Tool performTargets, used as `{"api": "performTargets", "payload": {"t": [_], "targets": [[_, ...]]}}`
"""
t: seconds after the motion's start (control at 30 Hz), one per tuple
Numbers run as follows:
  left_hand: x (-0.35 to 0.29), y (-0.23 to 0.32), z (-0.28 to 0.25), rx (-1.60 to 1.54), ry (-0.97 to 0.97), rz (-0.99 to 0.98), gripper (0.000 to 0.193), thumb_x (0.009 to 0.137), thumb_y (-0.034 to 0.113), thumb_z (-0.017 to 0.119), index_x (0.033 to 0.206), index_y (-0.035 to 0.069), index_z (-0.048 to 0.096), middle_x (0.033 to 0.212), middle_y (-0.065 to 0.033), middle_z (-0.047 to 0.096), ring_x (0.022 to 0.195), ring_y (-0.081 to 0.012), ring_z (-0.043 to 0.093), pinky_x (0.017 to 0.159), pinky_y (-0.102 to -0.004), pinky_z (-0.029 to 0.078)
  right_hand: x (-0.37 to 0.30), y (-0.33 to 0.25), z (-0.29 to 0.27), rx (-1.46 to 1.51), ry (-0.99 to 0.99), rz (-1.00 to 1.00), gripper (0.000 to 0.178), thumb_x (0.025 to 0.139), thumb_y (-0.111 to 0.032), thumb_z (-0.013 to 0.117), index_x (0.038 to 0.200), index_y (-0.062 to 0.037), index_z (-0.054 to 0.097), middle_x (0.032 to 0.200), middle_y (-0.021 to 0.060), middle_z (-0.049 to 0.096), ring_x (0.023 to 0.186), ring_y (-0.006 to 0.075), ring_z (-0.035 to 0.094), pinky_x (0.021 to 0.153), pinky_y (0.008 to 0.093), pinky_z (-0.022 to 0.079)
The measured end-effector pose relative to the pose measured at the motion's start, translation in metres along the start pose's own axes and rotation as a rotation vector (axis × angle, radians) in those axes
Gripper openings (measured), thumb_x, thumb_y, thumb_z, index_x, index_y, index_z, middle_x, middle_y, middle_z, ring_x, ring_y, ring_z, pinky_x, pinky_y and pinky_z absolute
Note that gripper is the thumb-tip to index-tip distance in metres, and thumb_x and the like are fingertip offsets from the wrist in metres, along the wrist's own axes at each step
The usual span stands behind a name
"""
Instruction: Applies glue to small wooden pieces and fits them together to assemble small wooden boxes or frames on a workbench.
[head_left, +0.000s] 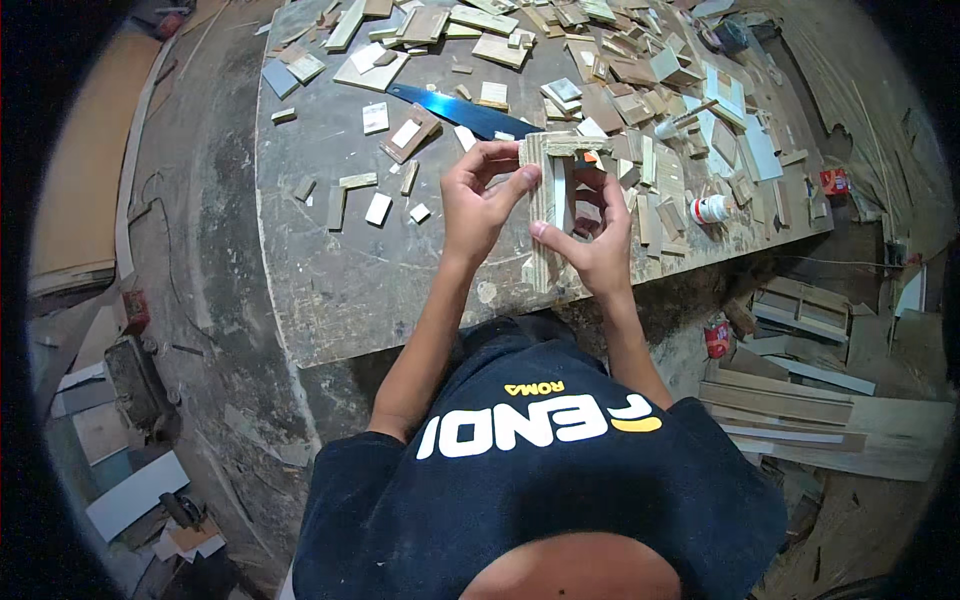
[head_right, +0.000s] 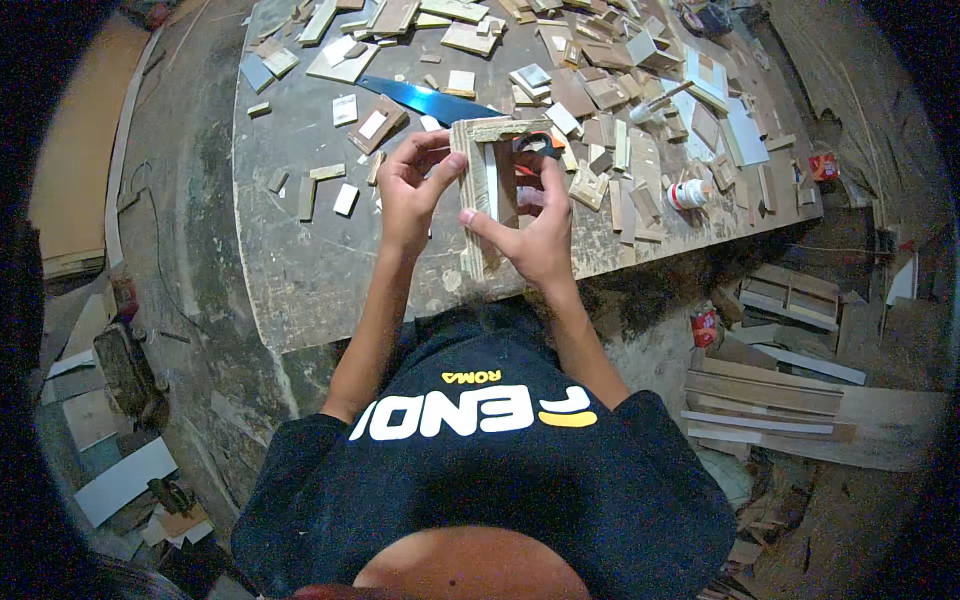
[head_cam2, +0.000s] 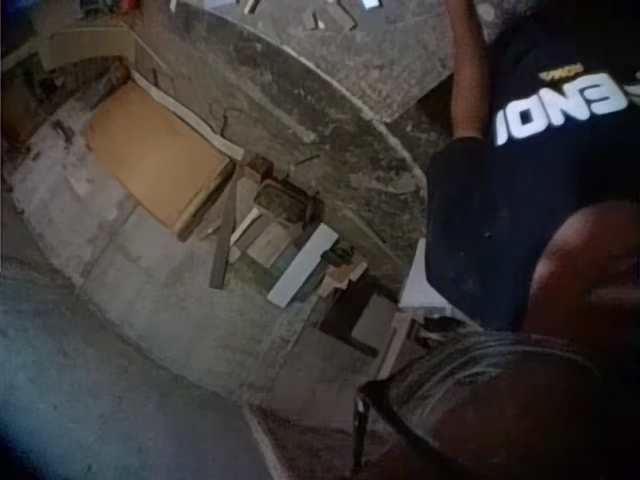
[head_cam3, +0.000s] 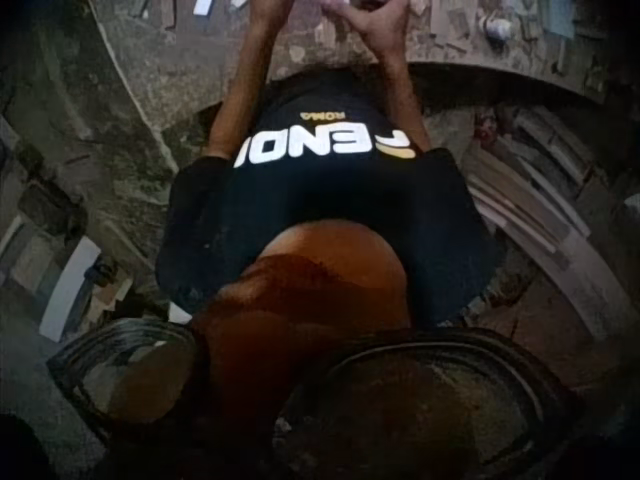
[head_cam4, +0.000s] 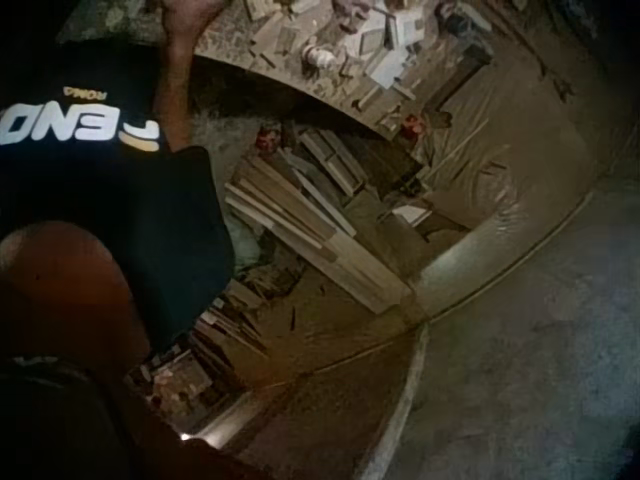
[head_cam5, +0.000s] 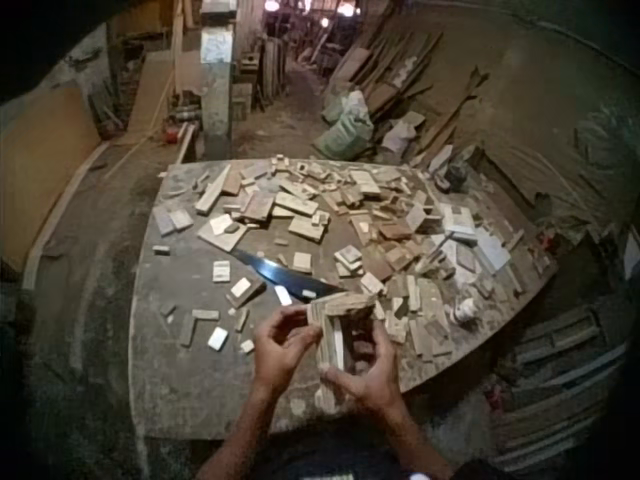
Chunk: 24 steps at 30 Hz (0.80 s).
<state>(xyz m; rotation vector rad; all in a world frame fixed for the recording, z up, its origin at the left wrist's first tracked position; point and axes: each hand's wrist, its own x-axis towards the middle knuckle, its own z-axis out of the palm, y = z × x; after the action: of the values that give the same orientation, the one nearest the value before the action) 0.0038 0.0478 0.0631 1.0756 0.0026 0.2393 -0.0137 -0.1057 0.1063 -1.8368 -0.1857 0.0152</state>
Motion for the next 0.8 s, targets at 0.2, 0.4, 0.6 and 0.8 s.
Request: {"api": "performTargets", "payload": {"t": [0.2,0.4,0.6,0.8], "targets": [[0.002,-0.009,0.002,-0.001,0.021,-0.011,0.026,0.083,0.007,0.073,0.105,-0.002,0.062,0.098,-0.0089,0.067,0.091,-0.0136,0.063,0.082,-0.0276,0.052,0.008,0.006,-0.007,-0.072,-0.021,-0.022,0.069,0.064,-0.020,0.086,0.119,-0.0010,0.050,0.109,0.0093,0.059,0.096,0.0170,0.061,0.076,0.0296,0.053],[0.003,-0.038,-0.011,-0.118,0.083,-0.066,0.026,0.084,0.007,0.072,0.106,-0.002,0.062,0.100,-0.0090,0.067,0.089,-0.0126,0.063,0.081,-0.0272,0.052,0.017,0.040,-0.003,-0.177,0.009,-0.076,0.073,0.061,-0.028,0.088,0.117,0.0003,0.051,0.109,0.0124,0.061,0.098,0.0223,0.061,0.083,0.0345,0.050],[-0.006,-0.050,-0.018,-0.107,0.125,-0.100,0.026,0.084,0.010,0.072,0.106,-0.002,0.063,0.098,-0.0075,0.067,0.087,-0.0118,0.063,0.080,-0.0268,0.053,0.014,0.057,-0.001,-0.312,0.014,-0.135,0.075,0.061,-0.027,0.089,0.119,0.0004,0.050,0.109,0.0122,0.061,0.092,0.0192,0.063,0.077,0.0326,0.052],[-0.012,-0.049,-0.020,-0.029,0.147,-0.096,0.024,0.085,0.010,0.071,0.106,-0.001,0.064,0.099,-0.0067,0.067,0.086,-0.0111,0.063,0.079,-0.0267,0.053,0.013,0.063,0.002,-0.348,0.007,-0.123,0.077,0.060,-0.031,0.089,0.118,0.0012,0.051,0.110,0.0150,0.062,0.097,0.0240,0.063,0.083,0.0347,0.050]]}}
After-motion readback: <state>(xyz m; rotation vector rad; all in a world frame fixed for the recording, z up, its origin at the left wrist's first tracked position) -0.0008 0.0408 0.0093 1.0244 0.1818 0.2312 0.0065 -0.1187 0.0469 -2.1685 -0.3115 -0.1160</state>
